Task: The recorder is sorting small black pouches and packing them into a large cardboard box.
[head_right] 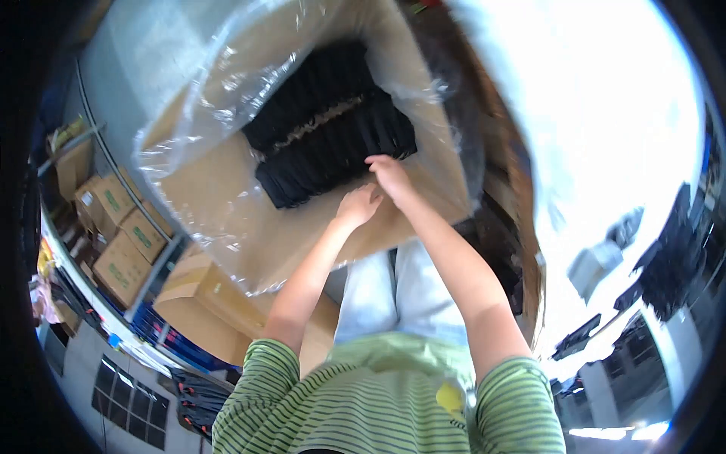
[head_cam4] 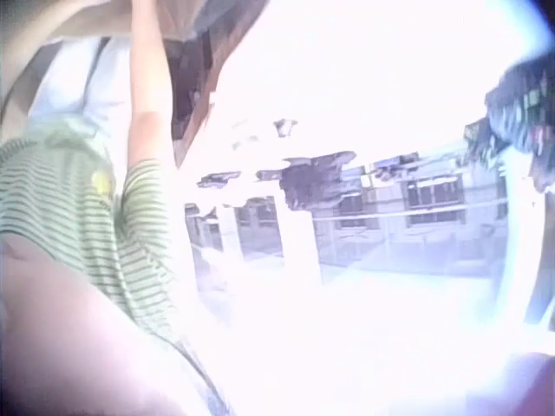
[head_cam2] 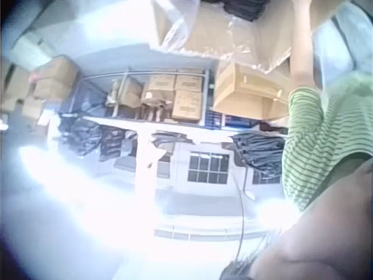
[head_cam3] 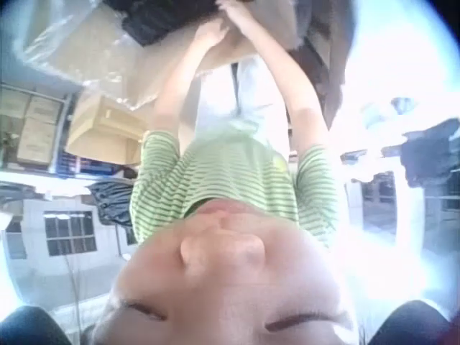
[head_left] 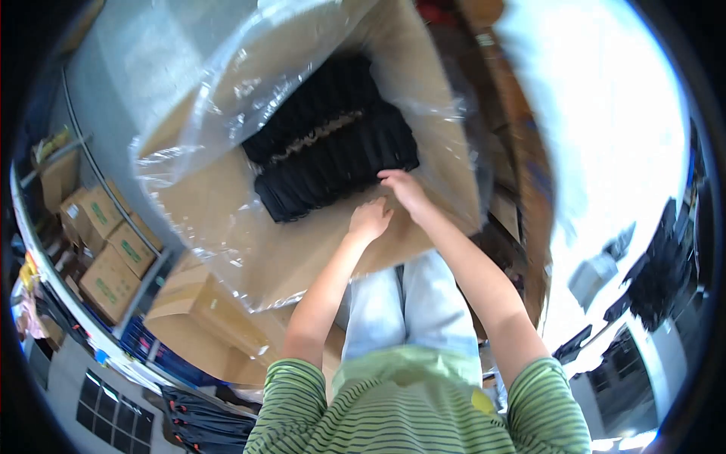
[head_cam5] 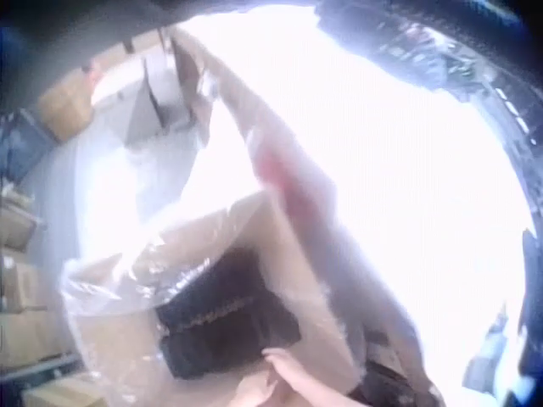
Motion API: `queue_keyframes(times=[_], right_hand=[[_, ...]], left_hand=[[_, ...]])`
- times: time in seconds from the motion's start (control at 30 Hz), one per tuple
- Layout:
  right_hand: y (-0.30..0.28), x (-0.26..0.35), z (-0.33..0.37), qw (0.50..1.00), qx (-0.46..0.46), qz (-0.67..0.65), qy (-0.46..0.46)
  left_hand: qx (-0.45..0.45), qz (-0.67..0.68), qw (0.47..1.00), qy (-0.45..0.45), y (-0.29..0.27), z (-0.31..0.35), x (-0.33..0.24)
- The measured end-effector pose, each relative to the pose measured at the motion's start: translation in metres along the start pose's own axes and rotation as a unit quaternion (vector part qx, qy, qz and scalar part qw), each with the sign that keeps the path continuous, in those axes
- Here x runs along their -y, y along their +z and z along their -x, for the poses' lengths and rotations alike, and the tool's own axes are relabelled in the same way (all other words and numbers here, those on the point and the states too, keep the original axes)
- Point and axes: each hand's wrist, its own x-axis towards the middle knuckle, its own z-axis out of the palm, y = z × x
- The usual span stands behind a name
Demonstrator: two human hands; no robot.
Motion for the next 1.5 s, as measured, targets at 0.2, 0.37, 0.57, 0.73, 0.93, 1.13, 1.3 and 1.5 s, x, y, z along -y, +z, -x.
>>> queue_keyframes(times=[0.2,0.37,0.57,0.73,0.93,1.13,1.3,1.5], right_hand=[[-0.017,0.063,0.188,0.963,-0.084,0.051,-0.25],[-0.083,0.036,0.309,0.974,-0.126,0.136,-0.131],[-0.152,-0.089,0.37,0.937,-0.332,0.099,-0.054],[-0.189,-0.154,0.437,0.844,-0.509,-0.162,-0.036],[-0.247,-0.226,0.47,0.702,-0.652,-0.268,-0.102],[-0.352,-0.286,0.501,0.646,-0.711,-0.271,-0.062],[-0.45,-0.315,0.5,0.622,-0.717,-0.288,-0.125],[-0.528,-0.329,0.506,0.673,-0.73,-0.028,0.116]], left_hand=[[-0.104,0.154,0.982,0.028,-0.057,0.122,-0.044],[-0.09,0.23,0.958,0.147,-0.06,0.137,-0.082],[0.135,0.222,0.948,0.184,-0.052,0.144,-0.164],[0.34,0.105,0.903,0.242,-0.01,0.17,-0.286],[0.454,0.012,0.864,0.218,0.055,0.189,-0.409],[0.436,-0.032,0.868,0.233,0.149,0.161,-0.515],[0.389,-0.097,0.879,0.257,0.208,0.124,-0.611],[0.227,-0.08,0.937,0.255,0.243,0.024,-0.714]])
